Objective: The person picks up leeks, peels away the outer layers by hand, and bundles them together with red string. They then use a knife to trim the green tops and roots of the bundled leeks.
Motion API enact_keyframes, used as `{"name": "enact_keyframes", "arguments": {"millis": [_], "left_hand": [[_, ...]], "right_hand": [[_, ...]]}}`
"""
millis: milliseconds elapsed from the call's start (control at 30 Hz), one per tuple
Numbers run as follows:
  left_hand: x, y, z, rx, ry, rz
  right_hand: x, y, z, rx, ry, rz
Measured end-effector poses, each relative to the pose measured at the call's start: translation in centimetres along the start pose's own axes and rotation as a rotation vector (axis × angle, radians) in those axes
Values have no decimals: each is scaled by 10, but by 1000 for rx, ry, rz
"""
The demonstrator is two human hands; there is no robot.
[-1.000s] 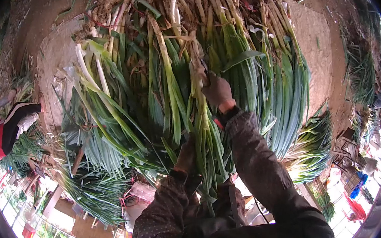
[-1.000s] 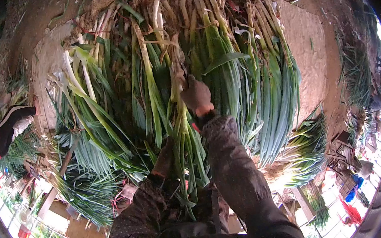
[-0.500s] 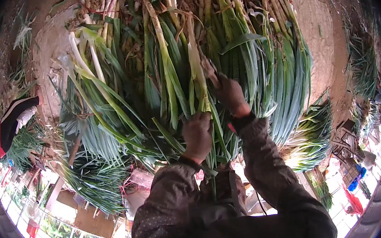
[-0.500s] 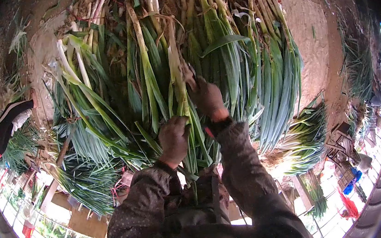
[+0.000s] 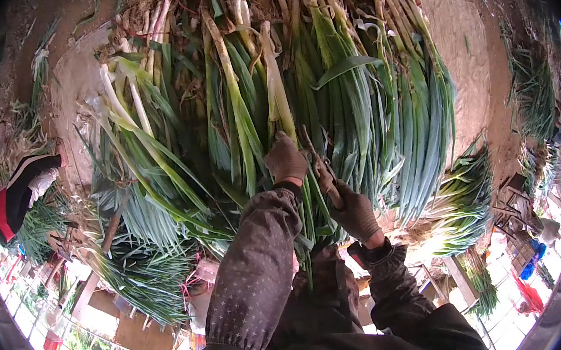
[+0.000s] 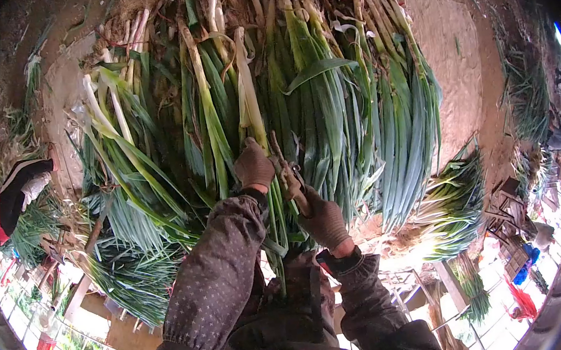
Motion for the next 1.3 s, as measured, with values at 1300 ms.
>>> {"name": "enact_keyframes", "arguments": {"millis": [1300], "left_hand": [[50,-334,-81,1094,107,-23]], "right_hand": [[-37,-15,-77,-41,-305,194]]}}
Point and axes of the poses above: each hand's wrist, its own x-axis away from the middle knuckle, its own y-axis out of the palm, z = x × y, the point moved 1 cm from there along -x, towards the middle knuckle, and after that the axes turned 9 degrees about x, right-handed, at the moved point
